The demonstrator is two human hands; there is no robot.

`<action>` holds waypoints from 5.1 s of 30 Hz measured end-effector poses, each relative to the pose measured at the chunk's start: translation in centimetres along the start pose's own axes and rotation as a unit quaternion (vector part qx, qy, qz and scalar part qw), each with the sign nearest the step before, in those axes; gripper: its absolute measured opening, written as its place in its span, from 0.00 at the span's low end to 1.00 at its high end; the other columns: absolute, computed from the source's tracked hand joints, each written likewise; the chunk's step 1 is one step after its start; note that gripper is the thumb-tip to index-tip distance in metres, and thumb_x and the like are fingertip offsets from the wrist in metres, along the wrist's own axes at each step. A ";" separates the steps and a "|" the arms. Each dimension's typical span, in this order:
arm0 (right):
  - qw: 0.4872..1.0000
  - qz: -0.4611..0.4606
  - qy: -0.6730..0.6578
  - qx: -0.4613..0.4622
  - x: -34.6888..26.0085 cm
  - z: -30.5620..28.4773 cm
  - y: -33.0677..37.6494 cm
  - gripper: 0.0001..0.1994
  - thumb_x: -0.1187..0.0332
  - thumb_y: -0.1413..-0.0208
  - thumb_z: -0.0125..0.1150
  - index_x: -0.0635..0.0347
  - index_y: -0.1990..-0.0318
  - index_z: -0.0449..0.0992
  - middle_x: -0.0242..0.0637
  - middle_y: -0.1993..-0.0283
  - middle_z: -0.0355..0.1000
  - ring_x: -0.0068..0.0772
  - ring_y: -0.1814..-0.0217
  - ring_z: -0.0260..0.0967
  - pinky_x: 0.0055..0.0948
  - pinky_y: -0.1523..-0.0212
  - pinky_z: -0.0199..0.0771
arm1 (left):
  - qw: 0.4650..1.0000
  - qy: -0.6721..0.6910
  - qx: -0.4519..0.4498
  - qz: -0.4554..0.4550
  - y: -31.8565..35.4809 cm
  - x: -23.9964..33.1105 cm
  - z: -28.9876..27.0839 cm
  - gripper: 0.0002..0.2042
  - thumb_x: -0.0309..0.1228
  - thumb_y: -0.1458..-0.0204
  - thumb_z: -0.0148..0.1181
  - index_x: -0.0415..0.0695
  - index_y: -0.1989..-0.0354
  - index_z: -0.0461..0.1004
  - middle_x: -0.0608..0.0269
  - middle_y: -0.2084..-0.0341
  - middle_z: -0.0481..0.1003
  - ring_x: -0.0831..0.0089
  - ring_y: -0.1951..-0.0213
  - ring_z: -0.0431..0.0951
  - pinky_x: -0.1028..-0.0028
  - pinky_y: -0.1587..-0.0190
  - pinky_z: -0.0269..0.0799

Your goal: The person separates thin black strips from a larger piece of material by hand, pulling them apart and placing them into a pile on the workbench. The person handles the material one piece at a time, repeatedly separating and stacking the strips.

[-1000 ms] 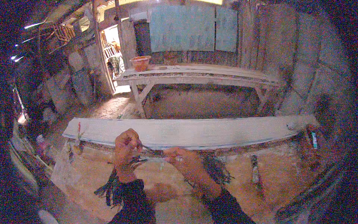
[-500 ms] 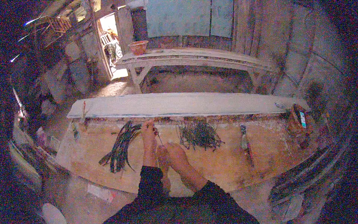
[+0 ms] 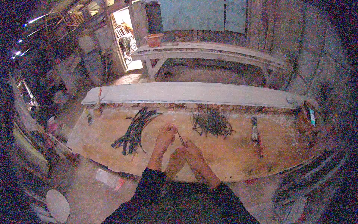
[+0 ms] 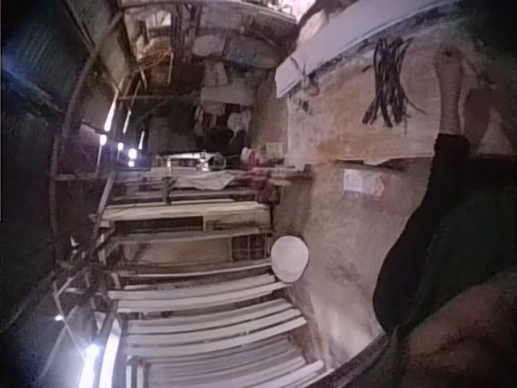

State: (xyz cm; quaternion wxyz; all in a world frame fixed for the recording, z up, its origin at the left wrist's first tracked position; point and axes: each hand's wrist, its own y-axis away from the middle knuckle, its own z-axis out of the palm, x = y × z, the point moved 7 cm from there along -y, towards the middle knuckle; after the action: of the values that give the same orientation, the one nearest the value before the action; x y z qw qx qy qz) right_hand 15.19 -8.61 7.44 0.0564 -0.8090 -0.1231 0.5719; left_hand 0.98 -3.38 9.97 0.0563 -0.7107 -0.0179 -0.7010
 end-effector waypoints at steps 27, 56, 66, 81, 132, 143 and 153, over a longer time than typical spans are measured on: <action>0.983 0.142 0.088 0.071 6.5 -10.7 -1.2 0.09 0.65 0.45 0.51 0.60 0.68 0.74 0.33 0.79 0.68 0.24 0.80 0.65 0.27 0.78 0.65 | 0.910 -0.327 0.234 0.101 -4.5 -11.1 -14.8 0.16 0.35 0.56 0.60 0.47 0.57 0.71 0.56 0.57 0.69 0.58 0.51 0.66 0.59 0.51 0.61; 0.994 0.071 -0.079 0.031 7.4 -0.2 -7.3 0.12 0.69 0.50 0.60 0.62 0.59 0.71 0.29 0.68 0.68 0.19 0.66 0.64 0.21 0.64 0.66 | 0.913 0.344 -0.089 -0.202 -1.8 -8.3 5.1 0.03 0.21 0.51 0.54 0.40 0.68 0.69 0.69 0.82 0.66 0.80 0.81 0.66 0.78 0.79 0.63; 0.987 0.089 -0.135 -0.007 7.9 -0.7 -8.5 0.08 0.72 0.51 0.60 0.64 0.63 0.74 0.31 0.68 0.72 0.19 0.66 0.67 0.21 0.63 0.67 | 0.914 0.362 -0.079 -0.165 -2.8 -7.9 4.8 0.02 0.21 0.52 0.54 0.40 0.71 0.68 0.66 0.81 0.67 0.76 0.80 0.69 0.76 0.79 0.66; 0.980 0.084 -0.177 -0.033 7.1 -0.4 -7.9 0.10 0.72 0.49 0.58 0.67 0.61 0.73 0.34 0.65 0.74 0.21 0.64 0.70 0.21 0.62 0.69 | 0.949 0.267 -0.095 -0.138 -2.7 -7.7 3.4 0.07 0.31 0.49 0.54 0.38 0.71 0.71 0.63 0.81 0.69 0.71 0.82 0.70 0.68 0.83 0.70; 0.924 0.207 -0.309 -0.084 8.6 0.2 -7.0 0.09 0.67 0.52 0.62 0.58 0.70 0.67 0.29 0.74 0.66 0.22 0.73 0.65 0.22 0.77 0.65 | 0.928 0.276 -0.218 -0.125 -2.3 -7.7 4.6 0.11 0.21 0.56 0.59 0.39 0.63 0.69 0.63 0.71 0.74 0.76 0.70 0.75 0.76 0.67 0.72; 0.951 0.164 -0.241 -0.105 7.5 -0.1 -6.9 0.09 0.63 0.50 0.59 0.57 0.71 0.71 0.29 0.76 0.67 0.20 0.74 0.64 0.22 0.74 0.64 | 0.922 0.293 -0.204 -0.149 -2.6 -8.8 4.0 0.04 0.21 0.54 0.56 0.40 0.70 0.67 0.62 0.73 0.73 0.74 0.72 0.75 0.75 0.69 0.72; 0.962 0.182 -0.189 -0.071 7.8 -0.4 -7.2 0.10 0.61 0.44 0.54 0.54 0.73 0.68 0.23 0.78 0.64 0.14 0.79 0.58 0.16 0.79 0.57 | 0.894 0.369 -0.183 -0.175 -1.5 -6.8 4.7 0.08 0.21 0.54 0.59 0.40 0.66 0.68 0.62 0.72 0.74 0.75 0.73 0.75 0.77 0.71 0.71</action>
State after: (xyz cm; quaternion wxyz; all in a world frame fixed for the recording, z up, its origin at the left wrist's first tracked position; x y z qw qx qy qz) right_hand 17.00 0.37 2.15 -0.1302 -0.6967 -0.0228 0.7051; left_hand 5.41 -1.06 3.26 -0.1963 -0.3837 0.0085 -0.9023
